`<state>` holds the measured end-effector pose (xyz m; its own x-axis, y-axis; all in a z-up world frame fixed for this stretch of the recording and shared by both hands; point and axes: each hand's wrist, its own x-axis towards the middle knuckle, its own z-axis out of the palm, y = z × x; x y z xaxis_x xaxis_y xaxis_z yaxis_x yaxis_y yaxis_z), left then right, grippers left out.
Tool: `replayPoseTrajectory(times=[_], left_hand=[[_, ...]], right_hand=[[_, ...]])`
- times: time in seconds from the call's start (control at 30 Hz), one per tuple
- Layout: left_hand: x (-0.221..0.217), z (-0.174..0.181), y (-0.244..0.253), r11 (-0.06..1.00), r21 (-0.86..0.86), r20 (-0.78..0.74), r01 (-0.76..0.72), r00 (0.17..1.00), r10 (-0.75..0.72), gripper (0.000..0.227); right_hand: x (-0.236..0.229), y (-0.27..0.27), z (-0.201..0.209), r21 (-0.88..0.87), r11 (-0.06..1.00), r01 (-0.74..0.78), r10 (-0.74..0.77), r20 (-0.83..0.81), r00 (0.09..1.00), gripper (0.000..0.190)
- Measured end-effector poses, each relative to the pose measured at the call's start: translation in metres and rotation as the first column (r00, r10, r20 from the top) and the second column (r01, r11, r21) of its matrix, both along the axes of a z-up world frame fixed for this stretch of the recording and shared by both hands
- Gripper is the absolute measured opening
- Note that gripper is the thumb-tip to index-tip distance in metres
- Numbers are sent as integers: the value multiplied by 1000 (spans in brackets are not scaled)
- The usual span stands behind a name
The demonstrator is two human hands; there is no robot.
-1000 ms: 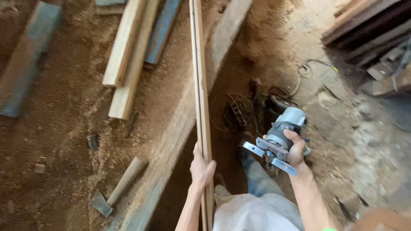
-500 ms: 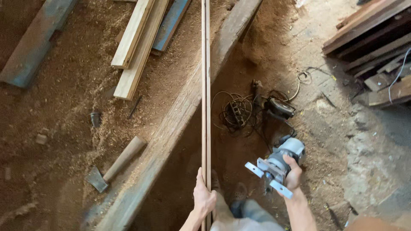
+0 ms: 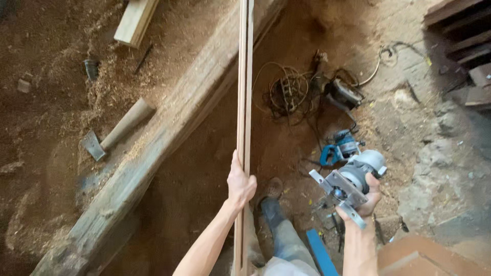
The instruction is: The person uses a handheld electric router to shape the edge of a long wooden plank. They guide the tool along the length of the plank, creating a groove, and then inspect the result by running their hand along the edge.
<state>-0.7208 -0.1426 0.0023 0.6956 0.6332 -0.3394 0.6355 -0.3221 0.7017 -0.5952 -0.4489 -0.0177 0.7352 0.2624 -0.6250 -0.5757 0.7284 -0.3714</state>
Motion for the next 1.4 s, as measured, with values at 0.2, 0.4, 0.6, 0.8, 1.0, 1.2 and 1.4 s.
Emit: replayPoseTrajectory(times=[0.2, 0.4, 0.6, 0.8, 1.0, 1.2, 1.4], left_hand=[[11, -19, -39, 996, 87, 72, -19, 997, 13, 92], [40, -29, -87, 996, 22, 53, -91, 995, 90, 96], [54, -28, -100, 995, 73, 35, -70, 997, 67, 99], [59, -41, -115, 990, -15, -49, -141, 989, 141, 97], [104, -61, -167, 990, -32, 22, -139, 990, 140, 106], [150, -40, -187, 994, -67, -134, -82, 988, 72, 119], [168, -35, -186, 993, -109, -197, -37, 980, 15, 128]], right_hand=[[-26, -14, 12, 194, 979, -55, 27, 145, 989, 49], [-55, -34, 38, -145, 976, -166, 170, 19, 985, 59], [-88, -88, 72, -84, 993, -88, 94, 71, 993, 58], [-115, -134, 86, -171, 969, 176, -146, 171, 974, 48], [-156, -126, 95, -96, 946, 310, -303, 86, 949, 54], [-185, -155, 95, -349, 874, 338, -299, 164, 940, 58], [-189, -222, 58, -353, 574, 739, -702, 251, 666, 46]])
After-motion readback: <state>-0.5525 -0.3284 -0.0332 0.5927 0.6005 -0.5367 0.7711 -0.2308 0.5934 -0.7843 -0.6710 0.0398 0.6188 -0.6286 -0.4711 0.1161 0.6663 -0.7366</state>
